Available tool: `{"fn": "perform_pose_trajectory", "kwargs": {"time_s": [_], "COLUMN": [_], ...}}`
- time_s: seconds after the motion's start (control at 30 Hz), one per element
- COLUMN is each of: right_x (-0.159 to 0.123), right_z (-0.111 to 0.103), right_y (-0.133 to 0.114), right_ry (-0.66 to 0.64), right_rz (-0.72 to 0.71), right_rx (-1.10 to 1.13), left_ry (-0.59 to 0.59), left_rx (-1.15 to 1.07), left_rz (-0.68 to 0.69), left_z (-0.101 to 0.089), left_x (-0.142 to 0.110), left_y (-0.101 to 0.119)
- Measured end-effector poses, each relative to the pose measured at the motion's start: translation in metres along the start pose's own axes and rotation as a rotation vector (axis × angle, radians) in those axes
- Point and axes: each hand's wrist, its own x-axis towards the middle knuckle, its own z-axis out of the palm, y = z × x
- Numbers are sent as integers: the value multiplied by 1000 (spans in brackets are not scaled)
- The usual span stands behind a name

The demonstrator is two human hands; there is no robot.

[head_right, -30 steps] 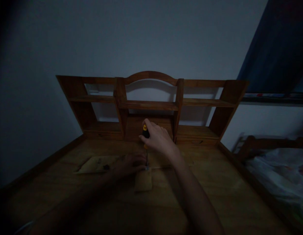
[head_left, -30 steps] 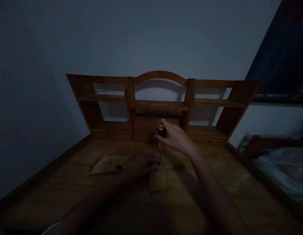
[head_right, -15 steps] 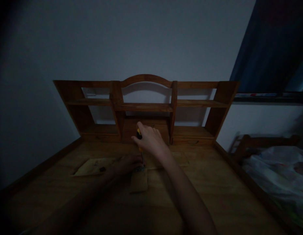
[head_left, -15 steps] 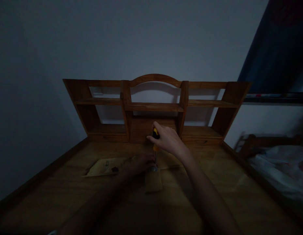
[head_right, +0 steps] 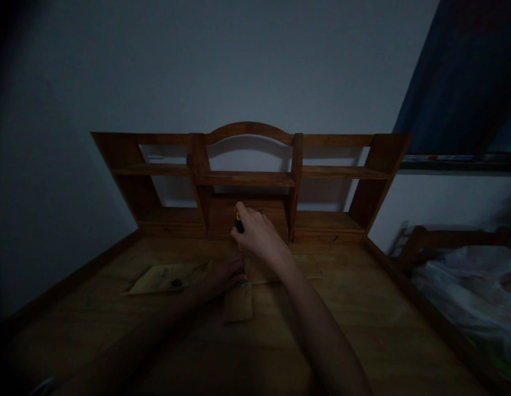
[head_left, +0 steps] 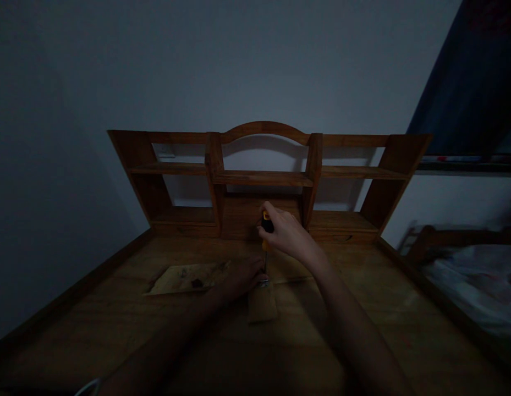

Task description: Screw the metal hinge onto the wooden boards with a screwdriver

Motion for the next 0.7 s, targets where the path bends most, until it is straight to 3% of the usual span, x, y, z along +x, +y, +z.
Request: {"fn": "perform_pose_trajectory", "kwargs": {"time_s": [0.23, 0.47, 0.7], "right_x": [1, 0, -6], "right_z": [-11, -46, -69], "right_y": [-5, 4, 13], "right_ry": [41, 286, 433], "right_rz": [-25, 58, 103], "right_rx": [95, 77, 47], "left_ry": [-17, -34, -9], "left_rx": [-81, -301, -187], "left_rz": [13, 36, -25], "left_z": [-6, -8, 0], "left_x": [0, -3, -1], "left_y": [1, -1, -4]}}
